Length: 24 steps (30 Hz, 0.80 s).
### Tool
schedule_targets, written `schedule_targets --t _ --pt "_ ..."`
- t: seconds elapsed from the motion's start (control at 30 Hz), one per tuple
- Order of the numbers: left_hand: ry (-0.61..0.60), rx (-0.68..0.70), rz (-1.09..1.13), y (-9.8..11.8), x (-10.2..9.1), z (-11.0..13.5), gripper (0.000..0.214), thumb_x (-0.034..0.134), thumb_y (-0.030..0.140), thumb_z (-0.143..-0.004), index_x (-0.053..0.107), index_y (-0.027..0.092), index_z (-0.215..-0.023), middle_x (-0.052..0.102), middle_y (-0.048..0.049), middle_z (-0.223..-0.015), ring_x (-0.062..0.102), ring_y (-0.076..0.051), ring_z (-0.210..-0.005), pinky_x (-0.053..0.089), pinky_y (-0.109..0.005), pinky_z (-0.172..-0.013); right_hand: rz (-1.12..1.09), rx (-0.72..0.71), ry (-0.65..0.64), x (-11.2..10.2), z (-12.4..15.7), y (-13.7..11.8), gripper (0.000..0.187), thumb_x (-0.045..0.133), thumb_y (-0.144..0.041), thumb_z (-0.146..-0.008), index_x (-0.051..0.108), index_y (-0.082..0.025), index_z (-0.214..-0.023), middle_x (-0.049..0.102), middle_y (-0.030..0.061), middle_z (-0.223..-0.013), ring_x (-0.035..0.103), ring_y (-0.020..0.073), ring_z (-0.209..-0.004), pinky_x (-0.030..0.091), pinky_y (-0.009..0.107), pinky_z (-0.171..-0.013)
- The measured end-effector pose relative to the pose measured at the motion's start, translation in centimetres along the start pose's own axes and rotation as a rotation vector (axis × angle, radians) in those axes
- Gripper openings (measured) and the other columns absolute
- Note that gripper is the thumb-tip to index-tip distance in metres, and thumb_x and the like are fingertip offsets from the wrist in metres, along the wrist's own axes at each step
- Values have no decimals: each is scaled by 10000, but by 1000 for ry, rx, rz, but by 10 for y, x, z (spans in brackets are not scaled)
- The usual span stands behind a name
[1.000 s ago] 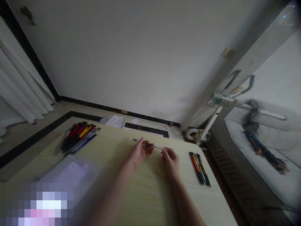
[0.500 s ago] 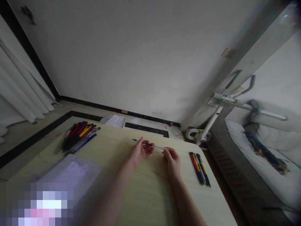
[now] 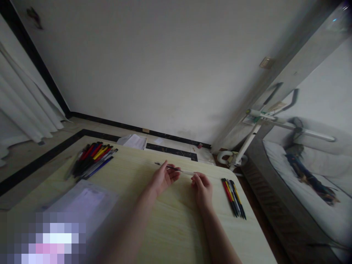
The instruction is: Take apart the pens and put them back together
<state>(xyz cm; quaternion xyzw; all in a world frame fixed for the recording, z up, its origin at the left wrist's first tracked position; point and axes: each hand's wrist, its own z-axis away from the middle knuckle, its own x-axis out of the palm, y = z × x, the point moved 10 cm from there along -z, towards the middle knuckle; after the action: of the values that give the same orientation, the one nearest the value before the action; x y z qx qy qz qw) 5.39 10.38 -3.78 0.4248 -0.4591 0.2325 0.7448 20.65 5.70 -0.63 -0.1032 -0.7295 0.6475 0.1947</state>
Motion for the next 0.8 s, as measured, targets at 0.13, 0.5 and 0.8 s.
schedule_targets --t 0.13,0.5,0.8 --pt "15 -1 2 1 -1 1 253 493 375 -778 536 126 -798 650 -119 -842 626 -181 -677 475 -318 -653 -70 4 -5 -1 0 -1 207 611 -332 -695 578 -152 -790 545 -5 -628 452 74 -500 366 203 -475" --pt "31 3 14 2 0 1 273 484 383 -781 551 118 -785 640 -96 -719 613 -173 -613 472 -302 -590 -146 45 41 -10 -2 -5 194 612 -322 -681 554 -172 -789 509 -37 -577 458 72 -468 354 204 -448" --pt "16 -10 11 0 -3 0 286 489 404 -774 557 127 -793 645 -86 -725 603 -166 -614 464 -292 -584 -80 -5 -56 -1 -3 -7 174 641 -274 -674 527 -175 -762 618 21 -710 510 103 -553 403 247 -556"
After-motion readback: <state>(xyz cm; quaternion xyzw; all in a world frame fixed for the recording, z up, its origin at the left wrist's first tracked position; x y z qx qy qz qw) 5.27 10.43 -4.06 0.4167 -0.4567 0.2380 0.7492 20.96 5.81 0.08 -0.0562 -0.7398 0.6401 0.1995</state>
